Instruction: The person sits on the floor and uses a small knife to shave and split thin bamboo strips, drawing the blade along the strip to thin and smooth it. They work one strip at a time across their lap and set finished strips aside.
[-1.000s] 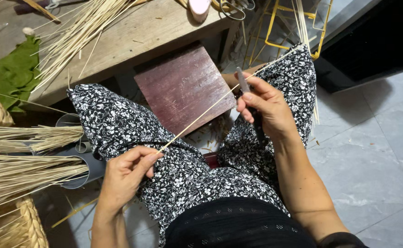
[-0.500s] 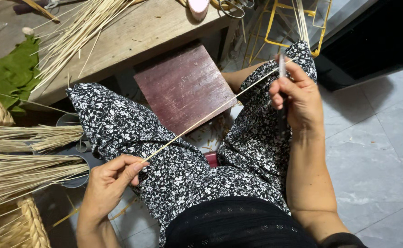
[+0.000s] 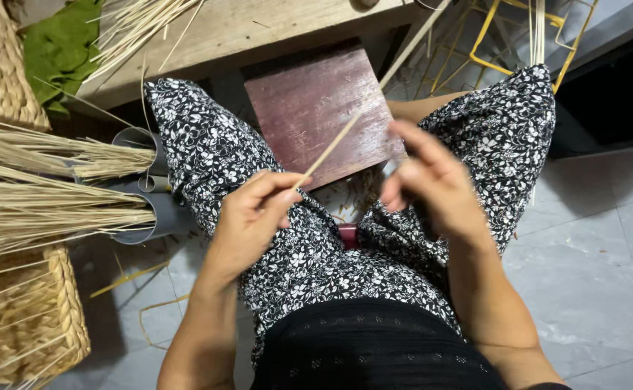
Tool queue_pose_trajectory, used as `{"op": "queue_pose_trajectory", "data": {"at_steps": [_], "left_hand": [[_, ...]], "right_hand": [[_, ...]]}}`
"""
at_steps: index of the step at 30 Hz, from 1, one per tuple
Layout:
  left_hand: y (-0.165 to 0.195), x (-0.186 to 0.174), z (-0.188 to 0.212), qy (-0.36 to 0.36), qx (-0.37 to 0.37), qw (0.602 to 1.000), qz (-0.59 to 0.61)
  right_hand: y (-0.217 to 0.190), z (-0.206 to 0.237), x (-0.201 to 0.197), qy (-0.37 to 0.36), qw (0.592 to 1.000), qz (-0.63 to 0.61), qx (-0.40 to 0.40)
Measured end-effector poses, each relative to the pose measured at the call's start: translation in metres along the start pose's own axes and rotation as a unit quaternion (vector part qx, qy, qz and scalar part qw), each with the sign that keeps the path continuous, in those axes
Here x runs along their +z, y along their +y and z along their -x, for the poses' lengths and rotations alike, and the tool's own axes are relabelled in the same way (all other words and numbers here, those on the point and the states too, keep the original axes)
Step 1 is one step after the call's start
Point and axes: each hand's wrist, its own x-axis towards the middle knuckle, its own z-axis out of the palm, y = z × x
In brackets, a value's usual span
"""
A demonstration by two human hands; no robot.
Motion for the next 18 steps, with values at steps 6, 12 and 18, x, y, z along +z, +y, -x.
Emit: {"op": "queue_pose_trajectory", "data": {"at_steps": [6,12,18], "left_hand": [[0.010,0.024,-0.008,-0.017,-0.075,0.997,-0.013],[0.013,0.027,-0.006,0.006,-0.067,0.995,-0.077],[0.010,0.018,0.001,-0.006,-0.040,0.997,-0.068]], "right_hand": [[0.004,-0.003,0.053,-0.120,0.986,0.003,0.118],[0.014,-0.005,0.045,-0.102,0.992,-0.043,0.065],[0.015,-0.008,0.016,-0.021,0.998,-0.052,0.020]]}}
